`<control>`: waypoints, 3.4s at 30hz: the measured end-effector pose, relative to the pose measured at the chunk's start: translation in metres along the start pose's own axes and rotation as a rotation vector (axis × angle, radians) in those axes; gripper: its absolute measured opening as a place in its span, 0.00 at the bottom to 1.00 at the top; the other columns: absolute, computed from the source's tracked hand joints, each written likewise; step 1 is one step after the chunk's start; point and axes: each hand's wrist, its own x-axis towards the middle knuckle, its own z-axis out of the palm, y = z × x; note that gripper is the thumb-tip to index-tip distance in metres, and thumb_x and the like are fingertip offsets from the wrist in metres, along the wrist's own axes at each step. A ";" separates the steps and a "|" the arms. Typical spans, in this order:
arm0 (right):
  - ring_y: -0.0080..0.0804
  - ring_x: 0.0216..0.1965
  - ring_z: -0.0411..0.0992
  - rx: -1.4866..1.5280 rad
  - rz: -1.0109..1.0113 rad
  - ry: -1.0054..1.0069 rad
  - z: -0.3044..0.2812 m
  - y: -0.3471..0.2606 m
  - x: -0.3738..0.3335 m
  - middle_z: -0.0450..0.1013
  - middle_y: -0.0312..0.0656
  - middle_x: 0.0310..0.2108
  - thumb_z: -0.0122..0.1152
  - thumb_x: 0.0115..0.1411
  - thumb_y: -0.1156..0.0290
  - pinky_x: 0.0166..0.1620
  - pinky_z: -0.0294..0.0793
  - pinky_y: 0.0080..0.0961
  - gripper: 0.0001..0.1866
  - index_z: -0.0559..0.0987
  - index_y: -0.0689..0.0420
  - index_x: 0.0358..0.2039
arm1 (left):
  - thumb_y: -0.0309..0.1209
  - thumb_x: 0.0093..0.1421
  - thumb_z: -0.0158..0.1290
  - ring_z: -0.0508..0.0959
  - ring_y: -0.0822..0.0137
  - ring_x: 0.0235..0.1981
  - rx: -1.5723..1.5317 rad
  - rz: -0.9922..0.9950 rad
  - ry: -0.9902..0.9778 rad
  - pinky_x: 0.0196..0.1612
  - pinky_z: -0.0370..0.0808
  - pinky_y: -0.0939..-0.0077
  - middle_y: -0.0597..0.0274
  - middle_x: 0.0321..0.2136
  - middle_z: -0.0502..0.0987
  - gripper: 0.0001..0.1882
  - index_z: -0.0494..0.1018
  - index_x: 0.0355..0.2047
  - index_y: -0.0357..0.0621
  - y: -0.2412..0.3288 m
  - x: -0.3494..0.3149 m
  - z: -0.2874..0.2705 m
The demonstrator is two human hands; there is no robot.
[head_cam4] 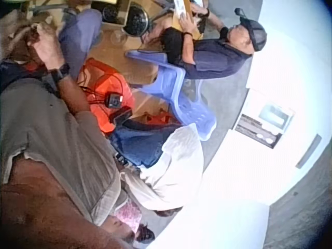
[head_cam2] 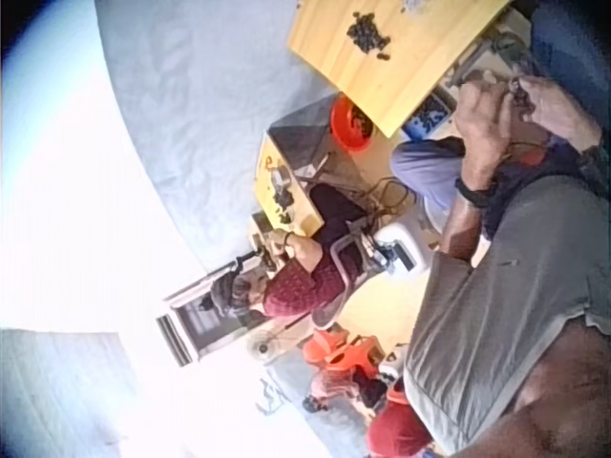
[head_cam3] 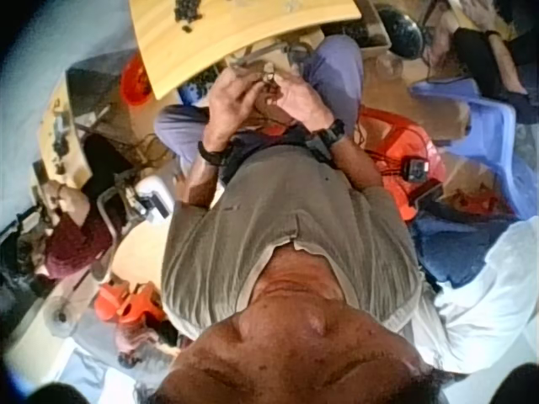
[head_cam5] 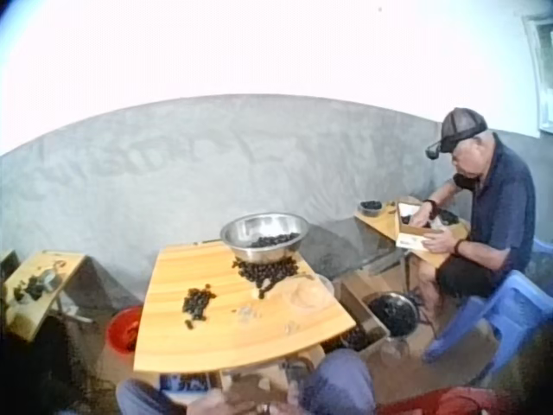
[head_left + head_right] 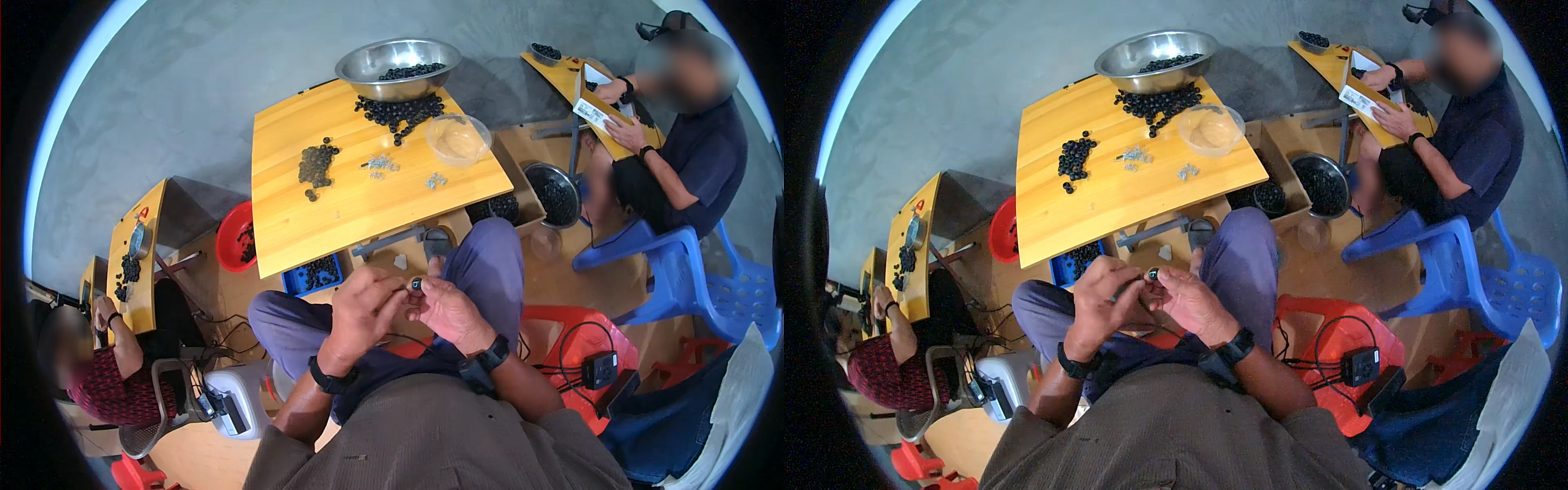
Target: The worker is sorting small black plastic components and small metal rings at a workbench.
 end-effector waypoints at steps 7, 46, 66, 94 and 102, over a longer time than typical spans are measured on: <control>0.31 0.45 0.76 0.018 0.014 -0.117 0.003 -0.002 0.001 0.78 0.41 0.44 0.56 0.71 0.61 0.45 0.76 0.30 0.16 0.79 0.59 0.49 | 0.18 0.60 0.60 0.77 0.72 0.39 -0.805 -0.424 0.063 0.42 0.74 0.79 0.60 0.41 0.76 0.10 0.82 0.43 0.34 -0.006 -0.006 0.009; 0.20 0.35 0.75 -0.607 -0.036 0.055 0.011 -0.008 -0.009 0.78 0.34 0.35 0.55 0.72 0.58 0.41 0.75 0.19 0.17 0.81 0.59 0.41 | 0.22 0.51 0.66 0.79 0.54 0.34 -0.074 0.057 0.013 0.37 0.77 0.67 0.54 0.34 0.77 0.13 0.80 0.38 0.37 -0.008 -0.007 0.024; 0.13 0.24 0.61 -0.551 0.044 0.032 -0.003 0.003 -0.003 0.65 0.26 0.23 0.52 0.73 0.64 0.28 0.62 0.16 0.12 0.76 0.56 0.35 | 0.38 0.68 0.47 0.76 0.68 0.20 -0.402 -0.516 -0.192 0.25 0.72 0.67 0.58 0.17 0.76 0.21 0.75 0.25 0.32 -0.014 -0.002 0.050; 0.13 0.23 0.60 -0.657 -0.046 0.023 -0.031 0.004 -0.003 0.64 0.25 0.21 0.52 0.71 0.68 0.28 0.60 0.17 0.09 0.76 0.55 0.33 | 0.31 0.67 0.53 0.75 0.78 0.19 -0.575 -0.581 -0.160 0.20 0.74 0.80 0.64 0.19 0.78 0.14 0.78 0.31 0.31 -0.027 -0.009 0.082; 0.11 0.23 0.61 -0.679 -0.400 0.462 -0.039 -0.099 -0.017 0.67 0.25 0.23 0.55 0.70 0.66 0.27 0.61 0.12 0.10 0.81 0.57 0.44 | 0.30 0.68 0.57 0.71 0.81 0.27 -0.642 -0.650 -0.145 0.30 0.69 0.81 0.70 0.26 0.76 0.10 0.78 0.42 0.34 -0.041 -0.010 0.069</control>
